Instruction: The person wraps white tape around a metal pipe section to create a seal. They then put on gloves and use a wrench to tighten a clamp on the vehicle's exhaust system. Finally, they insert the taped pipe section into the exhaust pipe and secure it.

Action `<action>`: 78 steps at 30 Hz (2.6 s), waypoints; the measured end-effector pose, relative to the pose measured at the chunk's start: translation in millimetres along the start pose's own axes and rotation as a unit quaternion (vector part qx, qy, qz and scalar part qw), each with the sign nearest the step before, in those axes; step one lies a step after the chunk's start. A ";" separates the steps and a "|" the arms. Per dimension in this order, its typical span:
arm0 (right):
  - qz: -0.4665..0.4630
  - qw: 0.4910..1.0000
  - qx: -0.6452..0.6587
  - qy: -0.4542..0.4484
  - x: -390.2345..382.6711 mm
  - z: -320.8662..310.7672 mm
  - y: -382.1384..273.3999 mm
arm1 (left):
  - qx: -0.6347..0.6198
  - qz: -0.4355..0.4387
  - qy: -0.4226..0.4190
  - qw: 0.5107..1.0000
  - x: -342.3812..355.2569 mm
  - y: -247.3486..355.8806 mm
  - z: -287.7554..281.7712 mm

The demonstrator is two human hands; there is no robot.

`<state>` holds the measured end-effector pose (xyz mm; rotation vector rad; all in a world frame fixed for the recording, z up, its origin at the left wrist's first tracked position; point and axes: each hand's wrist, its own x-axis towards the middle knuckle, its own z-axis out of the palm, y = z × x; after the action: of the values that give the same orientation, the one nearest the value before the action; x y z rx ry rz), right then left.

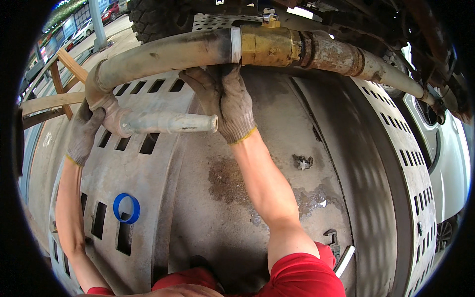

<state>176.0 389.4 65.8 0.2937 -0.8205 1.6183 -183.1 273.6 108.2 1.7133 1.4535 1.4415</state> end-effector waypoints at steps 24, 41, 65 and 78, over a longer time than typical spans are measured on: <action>-0.069 0.924 -0.264 0.268 -29.6 50.5 -21.6 | 0.072 0.006 -0.002 0.997 9.4 8.9 7.1; 0.004 0.970 -0.184 0.162 -1.5 80.8 -6.1 | -0.021 0.051 0.037 0.998 19.2 -9.6 23.3; -0.080 0.986 0.075 0.123 33.1 75.3 42.4 | -0.361 -0.254 -0.102 0.892 76.0 17.0 3.5; -0.073 0.994 0.075 0.006 30.0 60.6 29.8 | -0.468 -0.125 -0.032 0.874 112.5 -14.3 -12.2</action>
<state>125.7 372.3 117.2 0.4396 -0.6533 1.5455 -212.5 377.1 146.1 0.9047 0.6719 1.5372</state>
